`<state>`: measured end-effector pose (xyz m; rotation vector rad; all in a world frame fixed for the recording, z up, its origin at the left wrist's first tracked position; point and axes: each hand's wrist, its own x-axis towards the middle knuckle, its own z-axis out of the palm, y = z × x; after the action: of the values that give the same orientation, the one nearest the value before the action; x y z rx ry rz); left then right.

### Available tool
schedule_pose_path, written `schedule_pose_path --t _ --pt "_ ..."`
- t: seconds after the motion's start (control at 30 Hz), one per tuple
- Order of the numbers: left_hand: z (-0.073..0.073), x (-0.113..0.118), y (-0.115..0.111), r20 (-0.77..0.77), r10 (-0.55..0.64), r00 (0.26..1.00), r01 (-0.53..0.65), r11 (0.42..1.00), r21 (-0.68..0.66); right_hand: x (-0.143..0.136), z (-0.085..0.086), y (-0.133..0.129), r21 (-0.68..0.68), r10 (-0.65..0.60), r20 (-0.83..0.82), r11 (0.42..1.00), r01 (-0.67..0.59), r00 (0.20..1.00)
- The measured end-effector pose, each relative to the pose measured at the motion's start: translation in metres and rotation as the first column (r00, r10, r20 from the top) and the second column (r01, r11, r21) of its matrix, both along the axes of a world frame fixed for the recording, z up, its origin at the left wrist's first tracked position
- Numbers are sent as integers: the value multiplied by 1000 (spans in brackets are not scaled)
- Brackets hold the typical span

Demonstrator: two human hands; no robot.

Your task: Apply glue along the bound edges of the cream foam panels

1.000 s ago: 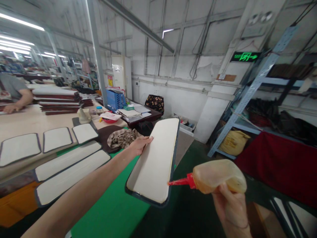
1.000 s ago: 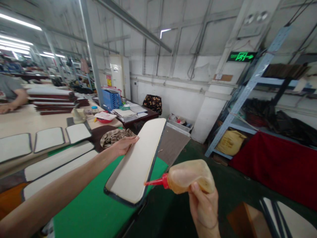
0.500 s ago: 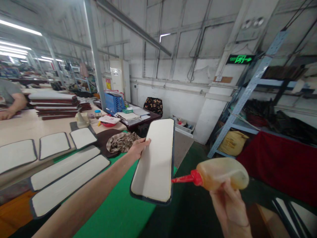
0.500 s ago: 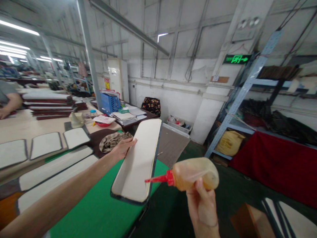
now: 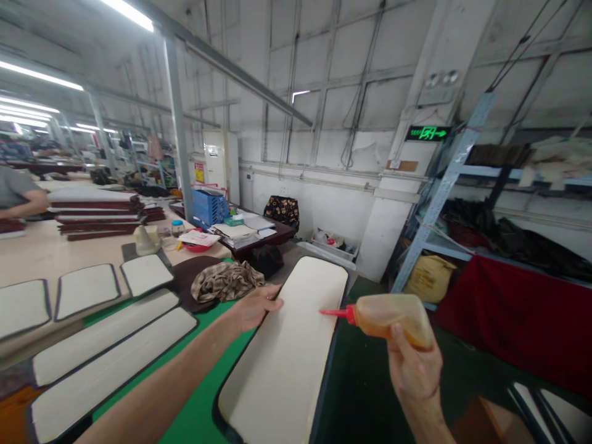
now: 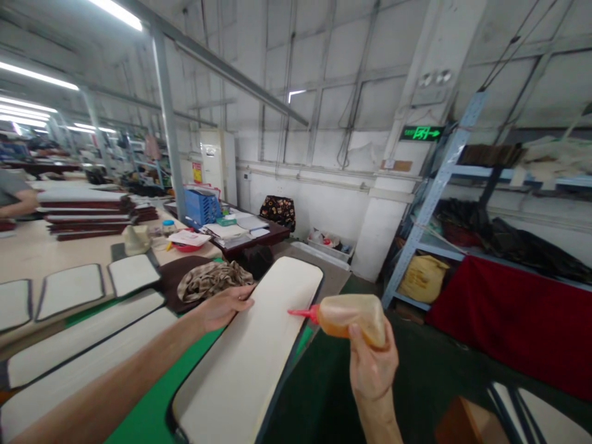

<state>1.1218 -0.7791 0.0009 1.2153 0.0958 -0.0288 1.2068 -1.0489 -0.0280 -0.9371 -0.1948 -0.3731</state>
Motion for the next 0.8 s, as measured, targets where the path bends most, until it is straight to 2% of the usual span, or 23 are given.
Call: schedule_pose_path --t 0.13,0.2,0.23,0.27,0.33,0.4,0.47,0.53,0.6,0.67,0.73,0.8 --pt "-5 2 6 -14 47 999 -47 999 15 -36 -38 -9 -105 131 -73 985 -138 989" --pt "-7 1 6 9 76 997 -77 996 35 -48 -48 -10 -158 221 -68 961 -229 973" --pt "-7 0 4 25 88 996 -89 995 48 -49 -47 -10 -172 236 -60 955 -243 970" --pt "-6 -2 1 42 93 995 -95 994 61 -47 -41 -9 -173 220 -48 959 -225 974" --pt "-3 -7 -10 75 83 994 -90 992 87 -32 -21 -5 -114 103 -16 988 -104 995" --pt "1 -13 -24 100 59 993 -69 992 109 -8 5 -2 24 1 7 1000 -1 1000" --pt "5 -18 -38 108 50 993 -63 990 127 14 25 -1 76 -32 22 997 30 999" --pt "7 -20 -48 111 76 991 -91 986 136 22 30 -3 84 -25 23 996 23 999" --pt "7 -19 -53 130 103 986 -120 984 132 13 20 -8 69 6 10 998 -6 1000" --pt "5 -17 -53 166 116 979 -137 983 121 -10 -1 -16 9 85 -8 996 -85 996" --pt "2 -17 -52 199 140 970 -165 980 111 -33 -20 -25 -115 223 -18 968 -223 975" --pt "0 -18 -54 214 176 961 -202 973 111 -44 -26 -31 -212 306 3 931 -298 952"
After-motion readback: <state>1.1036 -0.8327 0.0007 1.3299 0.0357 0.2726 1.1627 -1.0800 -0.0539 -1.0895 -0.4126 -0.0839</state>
